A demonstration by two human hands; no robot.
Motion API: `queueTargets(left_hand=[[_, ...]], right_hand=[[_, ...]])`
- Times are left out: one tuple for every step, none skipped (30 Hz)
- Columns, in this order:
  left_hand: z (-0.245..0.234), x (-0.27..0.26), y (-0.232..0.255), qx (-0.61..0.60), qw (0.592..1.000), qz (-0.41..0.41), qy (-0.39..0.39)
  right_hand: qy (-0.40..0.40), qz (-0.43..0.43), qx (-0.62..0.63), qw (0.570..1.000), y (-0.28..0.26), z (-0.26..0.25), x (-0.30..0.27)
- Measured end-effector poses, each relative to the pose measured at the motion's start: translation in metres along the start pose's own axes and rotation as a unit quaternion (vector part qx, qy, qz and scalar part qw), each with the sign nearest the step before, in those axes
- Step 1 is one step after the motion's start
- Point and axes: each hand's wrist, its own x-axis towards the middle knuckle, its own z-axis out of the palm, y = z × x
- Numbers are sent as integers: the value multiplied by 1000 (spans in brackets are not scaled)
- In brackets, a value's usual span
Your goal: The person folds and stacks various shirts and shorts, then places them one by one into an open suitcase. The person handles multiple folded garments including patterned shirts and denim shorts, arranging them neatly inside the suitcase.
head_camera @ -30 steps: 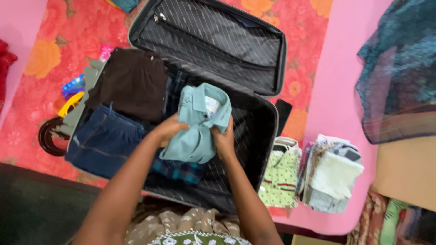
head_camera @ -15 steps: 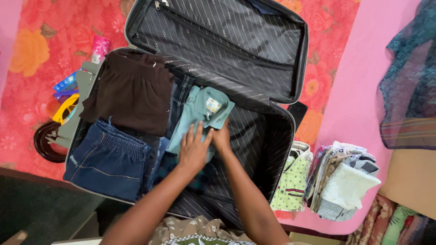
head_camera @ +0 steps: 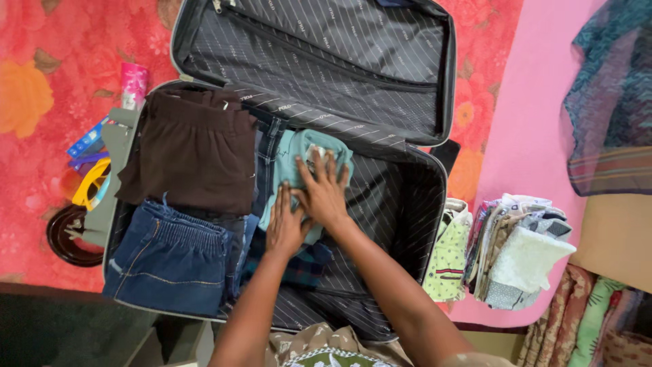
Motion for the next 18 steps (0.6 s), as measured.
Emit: queueTargets(left_hand=[[5,-16,5,21,999,-24,15],[10,-33,12,43,997,-47,32],[15,-43,18,64,994,-70,48],[20,-54,21,32,994,-95,45],[24,-61,25,-1,992,-120,41],[25,-66,23,-31,988,-144,36],[25,-67,20,-56,986,-149,41],[25,-62,18,-85,984,-152,45],[23,-57,15,-114,980,-154,49],[20,-48,11,-132,974,-182,40],[14,-40,6,-148,966,-210,30],[10,-35,3,-165,956,-241,19],[6,-31,3,-157,949,-271,-41],[0,-28,-1,-145,937,-302,-100],[-5,-28,-2,-133,920,-332,-158],[-10,-32,2,-104,943,-296,-110],[-14,-39,9,-75,961,-258,-63],[-16,-44,16,-45,975,-217,-17]], right_hand=[[-28,-11,3,1000,0,2,10],[-55,-22,7,998,1,3,21],[-75,-16,2,997,1,2,30],[-97,-9,0,995,-3,4,35],[-120,-4,-1,993,-5,4,40],[-140,3,-6,990,-8,4,45],[-160,9,-11,987,-11,4,50],[-180,17,-19,983,-11,2,52],[-199,23,-22,979,-14,1,53],[-216,26,-29,976,-14,-2,57],[-232,30,-36,972,-14,-5,61],[-228,30,-31,973,-14,-5,62],[-223,30,-27,974,-14,-5,62],[-219,28,-21,975,-17,-3,65],[-214,26,-21,976,-18,-1,67],[-208,24,-21,978,-19,0,64],[-203,21,-20,979,-18,1,61],[-194,15,-12,981,-15,2,58]])
